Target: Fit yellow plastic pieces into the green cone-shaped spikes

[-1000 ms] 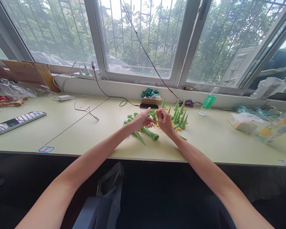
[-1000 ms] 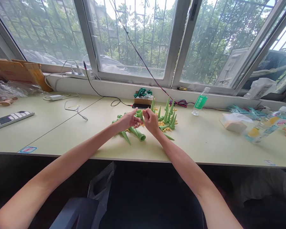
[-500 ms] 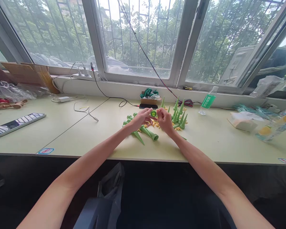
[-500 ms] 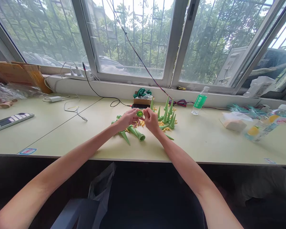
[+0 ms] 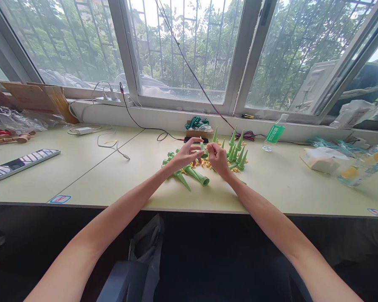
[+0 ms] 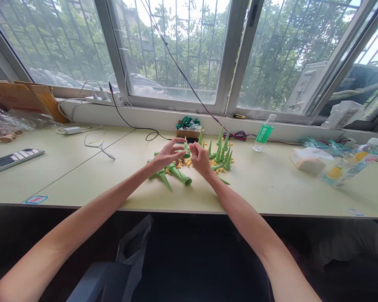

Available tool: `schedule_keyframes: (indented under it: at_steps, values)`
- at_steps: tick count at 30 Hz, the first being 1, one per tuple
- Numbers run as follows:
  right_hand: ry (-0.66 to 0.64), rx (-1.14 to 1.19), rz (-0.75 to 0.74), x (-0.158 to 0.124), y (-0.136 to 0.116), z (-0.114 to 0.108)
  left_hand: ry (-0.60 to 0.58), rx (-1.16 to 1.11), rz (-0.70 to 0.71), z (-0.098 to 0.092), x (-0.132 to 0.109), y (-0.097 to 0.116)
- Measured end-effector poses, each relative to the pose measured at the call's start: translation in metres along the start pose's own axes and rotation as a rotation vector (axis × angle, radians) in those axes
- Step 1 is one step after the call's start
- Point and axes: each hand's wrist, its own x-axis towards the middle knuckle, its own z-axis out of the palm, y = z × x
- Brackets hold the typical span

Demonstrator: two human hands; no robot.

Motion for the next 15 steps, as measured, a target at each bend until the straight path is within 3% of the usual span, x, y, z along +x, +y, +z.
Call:
schedule_keyframes:
  at_steps: [5,15]
  values:
    - [-0.023,-0.001,0.0,-0.001,-0.001,0.0,-0.046,0.06,0.036,-0.001,0.001,-0.005]
    - [-0.031,0.017,0.021,-0.001,-0.001,0.0,0.058,0.363,0.152,-0.002,-0.001,-0.013]
